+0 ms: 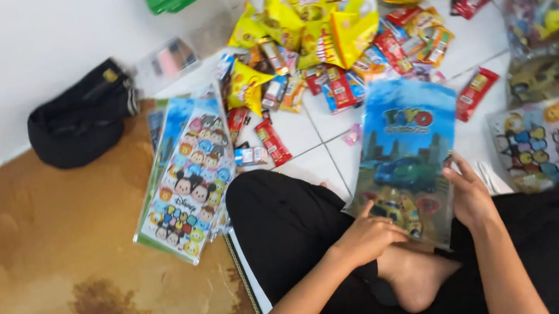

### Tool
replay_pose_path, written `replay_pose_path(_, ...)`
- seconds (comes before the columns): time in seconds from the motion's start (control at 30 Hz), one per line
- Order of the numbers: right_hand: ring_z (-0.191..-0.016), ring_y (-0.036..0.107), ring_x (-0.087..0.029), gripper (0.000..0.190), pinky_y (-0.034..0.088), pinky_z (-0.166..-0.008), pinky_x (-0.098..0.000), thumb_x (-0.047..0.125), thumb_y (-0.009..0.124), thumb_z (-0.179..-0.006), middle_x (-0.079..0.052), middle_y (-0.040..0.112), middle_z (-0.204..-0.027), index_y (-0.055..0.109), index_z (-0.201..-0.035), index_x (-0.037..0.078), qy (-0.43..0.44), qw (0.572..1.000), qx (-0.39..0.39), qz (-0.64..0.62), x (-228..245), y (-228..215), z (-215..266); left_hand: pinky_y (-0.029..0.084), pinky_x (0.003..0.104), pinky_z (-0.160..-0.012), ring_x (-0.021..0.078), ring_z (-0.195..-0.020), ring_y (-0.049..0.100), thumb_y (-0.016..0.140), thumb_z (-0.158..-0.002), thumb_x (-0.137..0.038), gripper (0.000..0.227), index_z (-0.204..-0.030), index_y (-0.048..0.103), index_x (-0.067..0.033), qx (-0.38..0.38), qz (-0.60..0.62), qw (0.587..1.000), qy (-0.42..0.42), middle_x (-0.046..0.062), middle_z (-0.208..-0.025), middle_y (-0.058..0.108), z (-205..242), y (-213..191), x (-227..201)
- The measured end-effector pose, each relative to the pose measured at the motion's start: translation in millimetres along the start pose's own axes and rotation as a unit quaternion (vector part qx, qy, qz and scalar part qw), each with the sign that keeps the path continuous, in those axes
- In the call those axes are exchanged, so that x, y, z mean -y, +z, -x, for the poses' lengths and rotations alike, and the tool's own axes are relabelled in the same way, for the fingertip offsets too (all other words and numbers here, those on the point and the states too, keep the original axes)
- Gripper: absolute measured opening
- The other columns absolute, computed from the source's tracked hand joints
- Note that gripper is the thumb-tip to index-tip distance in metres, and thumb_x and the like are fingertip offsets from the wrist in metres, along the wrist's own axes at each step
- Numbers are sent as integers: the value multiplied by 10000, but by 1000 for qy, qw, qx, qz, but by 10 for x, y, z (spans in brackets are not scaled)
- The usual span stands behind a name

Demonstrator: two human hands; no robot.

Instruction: Packing various snack items into decorative plastic bags while sitting on the floor.

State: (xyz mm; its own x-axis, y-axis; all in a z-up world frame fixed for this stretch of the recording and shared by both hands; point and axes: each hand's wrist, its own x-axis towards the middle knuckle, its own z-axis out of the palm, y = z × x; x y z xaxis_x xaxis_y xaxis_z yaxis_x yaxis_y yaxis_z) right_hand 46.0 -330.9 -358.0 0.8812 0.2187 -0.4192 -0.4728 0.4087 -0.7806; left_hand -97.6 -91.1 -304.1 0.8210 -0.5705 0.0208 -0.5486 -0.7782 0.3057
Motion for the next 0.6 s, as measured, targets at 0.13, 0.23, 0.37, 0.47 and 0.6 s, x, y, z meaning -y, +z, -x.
replay_pose_path(0.13, -969, 713, -255, 390, 583, -862, -535, 91, 683, -969, -78, 706, -1083, 633, -1355, 117, 22, 999, -43, 21, 1, 256, 5, 361, 568, -1205, 111, -1251, 677, 584, -890, -241, 435, -1222, 682, -505, 117, 159, 980, 27, -198, -1295, 713, 21, -80, 68)
replay_pose_path(0.23, -1059, 680, -207, 463, 559, -945, -466, -22, 630, -937, -73, 702, -1163, 613, -1390, 72, -47, 997, -22, 51, 132, 438, 9, 450, 449, -1206, 160, -1349, 604, 606, -919, -122, 410, -1148, 725, -440, 84, 443, 892, -1, -150, -1416, 644, -112, -1006, -4)
replay_pose_path(0.37, -1063, 664, -158, 477, 522, -985, -412, -74, 636, -894, -67, 737, -1158, 669, -1351, 59, -75, 989, 88, 87, 687, 839, 252, 541, 409, -991, 253, -1159, 619, 744, -941, -181, 466, -1328, 487, -152, -184, 609, 743, -209, 134, -1519, 447, -271, -1248, 490)
replay_pose_path(0.47, -1036, 660, -181, 325, 519, -975, -461, -87, 632, -878, -84, 773, -1051, 770, -1155, 13, -106, 960, 206, 160, 763, 576, 154, 666, 355, -783, 224, -910, 706, 787, -895, -116, 953, -1622, 172, -142, -228, 714, 596, -287, 183, -1545, 299, -305, -1199, 891)
replay_pose_path(0.6, -971, 693, -225, 472, 537, -946, -473, -198, 526, -680, -94, 825, -943, 852, -955, 3, -214, 886, 328, 248, 1671, 1101, 488, 660, 484, -676, 296, -806, 759, 839, -734, 48, 742, -1408, 528, 41, -266, 738, 600, -160, 209, -1186, 699, -473, -1624, 927)
